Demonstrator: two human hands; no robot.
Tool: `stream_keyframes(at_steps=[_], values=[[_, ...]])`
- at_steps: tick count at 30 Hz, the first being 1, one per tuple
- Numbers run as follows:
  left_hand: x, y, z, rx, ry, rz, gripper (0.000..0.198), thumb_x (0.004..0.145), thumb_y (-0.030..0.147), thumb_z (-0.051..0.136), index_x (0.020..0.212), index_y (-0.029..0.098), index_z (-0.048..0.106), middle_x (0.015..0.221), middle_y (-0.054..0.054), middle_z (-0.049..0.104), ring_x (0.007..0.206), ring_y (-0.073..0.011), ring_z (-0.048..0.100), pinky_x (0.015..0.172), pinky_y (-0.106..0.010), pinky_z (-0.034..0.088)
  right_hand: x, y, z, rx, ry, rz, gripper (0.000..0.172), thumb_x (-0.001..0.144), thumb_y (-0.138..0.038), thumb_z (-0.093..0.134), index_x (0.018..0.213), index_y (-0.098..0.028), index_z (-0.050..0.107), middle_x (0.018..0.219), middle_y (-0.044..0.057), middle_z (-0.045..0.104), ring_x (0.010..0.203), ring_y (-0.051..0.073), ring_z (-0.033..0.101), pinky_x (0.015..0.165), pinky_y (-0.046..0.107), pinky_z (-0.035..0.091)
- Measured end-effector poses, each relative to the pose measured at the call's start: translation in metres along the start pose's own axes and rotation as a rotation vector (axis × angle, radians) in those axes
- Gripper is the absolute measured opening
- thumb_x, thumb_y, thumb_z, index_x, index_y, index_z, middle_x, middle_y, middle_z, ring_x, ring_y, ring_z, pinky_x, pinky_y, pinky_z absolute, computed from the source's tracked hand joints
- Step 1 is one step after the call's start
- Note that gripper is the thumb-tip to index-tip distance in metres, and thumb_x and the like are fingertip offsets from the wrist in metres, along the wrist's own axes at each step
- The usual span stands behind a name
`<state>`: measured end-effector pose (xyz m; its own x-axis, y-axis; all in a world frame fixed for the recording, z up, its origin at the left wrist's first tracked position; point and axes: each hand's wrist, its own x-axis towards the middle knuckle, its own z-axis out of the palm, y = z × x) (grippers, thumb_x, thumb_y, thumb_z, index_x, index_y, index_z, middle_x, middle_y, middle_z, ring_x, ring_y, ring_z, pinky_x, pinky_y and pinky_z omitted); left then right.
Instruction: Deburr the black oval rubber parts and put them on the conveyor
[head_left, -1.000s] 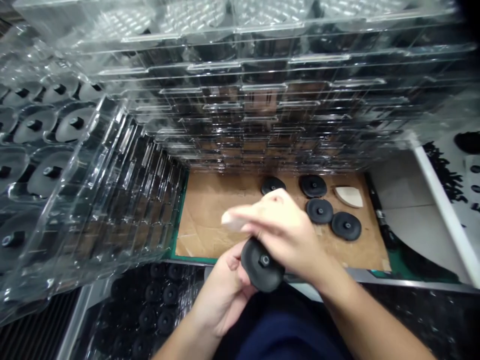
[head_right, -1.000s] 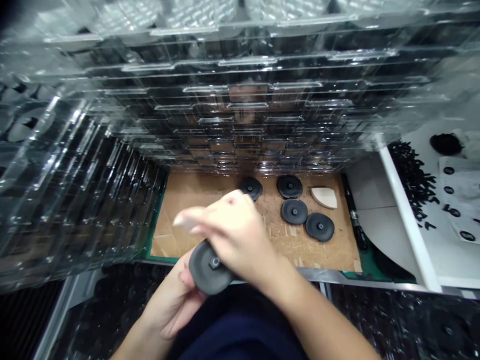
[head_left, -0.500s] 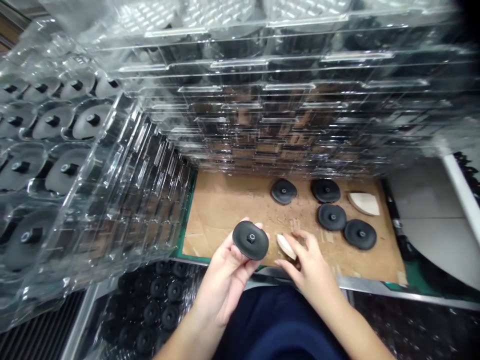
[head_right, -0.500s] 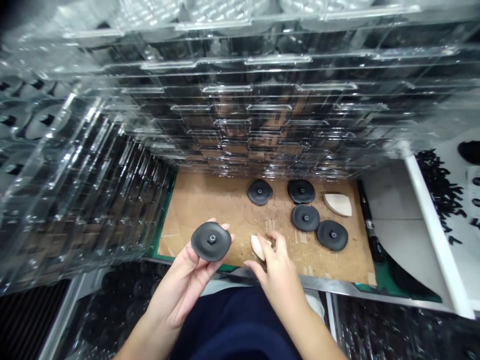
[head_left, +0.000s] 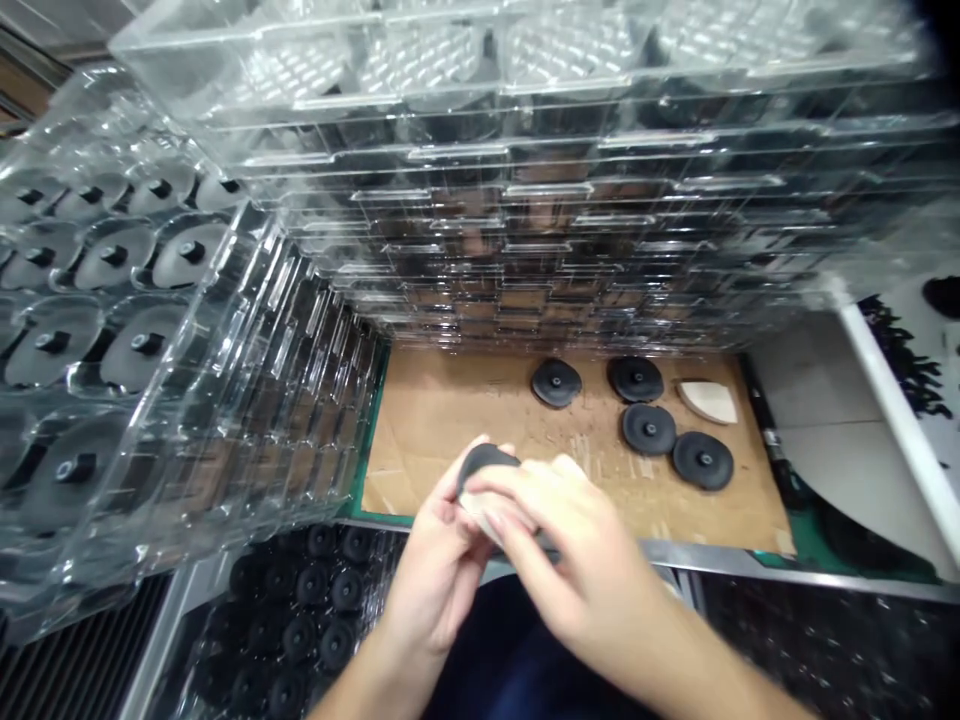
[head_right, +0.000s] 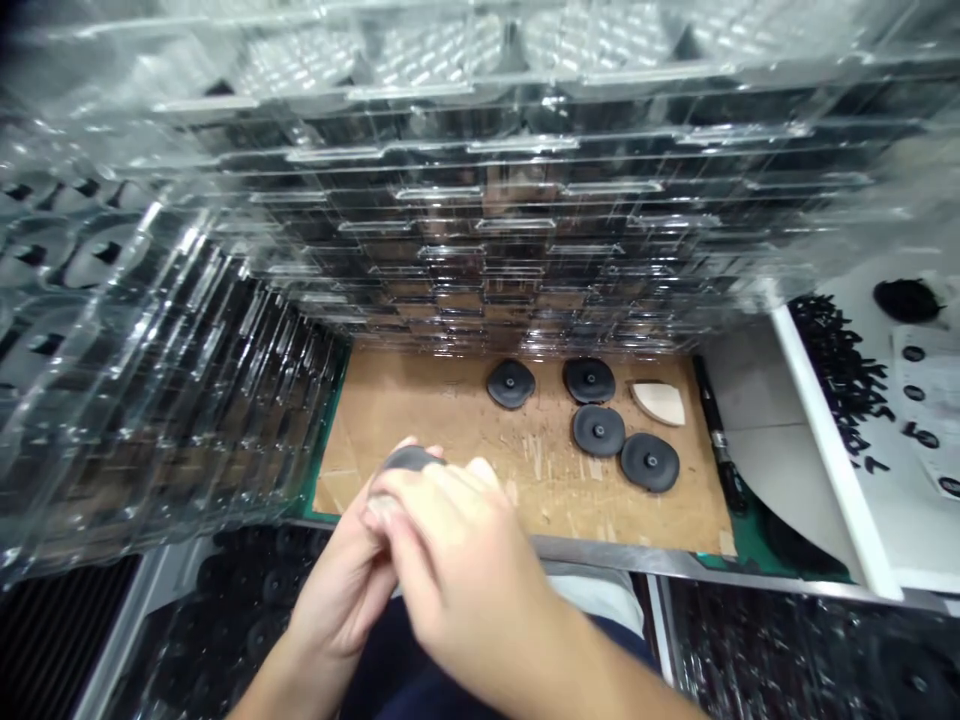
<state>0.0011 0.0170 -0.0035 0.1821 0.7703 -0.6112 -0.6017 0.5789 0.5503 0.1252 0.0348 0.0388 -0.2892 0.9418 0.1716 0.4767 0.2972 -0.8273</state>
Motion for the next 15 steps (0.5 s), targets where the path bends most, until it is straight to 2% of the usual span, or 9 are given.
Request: stream_keyframes(at_steps=[2,6,7,10,13,15], values=[[-0.001,0.0,0.001,0.029,0.015,0.042,0.056,0.064,0.022,0.08,0.117,0.024,0.063,0.116,-0.008,0.069,0.1,-0.0231,0.066,0.084,-0.029,0.055,0.003,-0.001,0.001,0.013,-0.063,0.029,0.02,0.091,-0.013,0.046,0.095,-0.019,0.065,0.094,0.002,0.072,0.08,0.015,0.063,0.072,0.03,0.042],[-0.005,0.003,0.004,0.076,-0.01,0.111,0.046,0.061,0.024,0.082,0.105,0.022,0.07,0.105,-0.007,0.073,0.102,-0.0252,0.065,0.087,-0.031,0.053,0.0,-0.002,0.004,-0.028,0.243,-0.067,0.022,0.092,-0.014,0.045,0.104,-0.012,0.063,0.092,0.007,0.072,0.079,0.017,0.062,0.073,0.033,0.042],[-0.006,0.004,0.005,0.073,0.005,0.128,0.048,0.059,0.023,0.084,0.105,0.024,0.07,0.106,-0.006,0.074,0.103,-0.0251,0.065,0.088,-0.031,0.053,-0.003,-0.004,0.005,0.015,0.246,-0.086,0.022,0.091,-0.013,0.046,0.105,-0.012,0.062,0.089,0.007,0.071,0.076,0.016,0.061,0.071,0.031,0.043],[-0.01,0.008,0.006,0.053,0.063,0.157,0.057,0.051,0.019,0.087,0.104,0.03,0.071,0.108,-0.002,0.074,0.103,-0.0233,0.066,0.088,-0.029,0.053,-0.005,-0.011,0.005,0.161,0.133,-0.077,0.018,0.086,-0.009,0.051,0.098,-0.014,0.064,0.08,0.002,0.07,0.069,0.012,0.061,0.065,0.026,0.045],[-0.013,0.009,0.008,0.088,0.027,0.15,0.049,0.052,0.026,0.087,0.099,0.025,0.073,0.101,-0.004,0.075,0.102,-0.0263,0.066,0.089,-0.032,0.053,0.002,-0.016,0.004,0.09,0.224,-0.062,0.018,0.088,-0.009,0.049,0.099,-0.011,0.063,0.09,0.005,0.071,0.076,0.014,0.063,0.07,0.028,0.046],[-0.015,0.01,0.008,0.103,0.005,0.149,0.048,0.052,0.03,0.086,0.098,0.022,0.073,0.098,-0.005,0.076,0.103,-0.027,0.065,0.09,-0.032,0.052,0.004,-0.017,0.003,0.036,0.264,-0.107,0.021,0.089,-0.01,0.046,0.103,-0.009,0.061,0.093,0.007,0.071,0.076,0.015,0.061,0.071,0.03,0.045]])
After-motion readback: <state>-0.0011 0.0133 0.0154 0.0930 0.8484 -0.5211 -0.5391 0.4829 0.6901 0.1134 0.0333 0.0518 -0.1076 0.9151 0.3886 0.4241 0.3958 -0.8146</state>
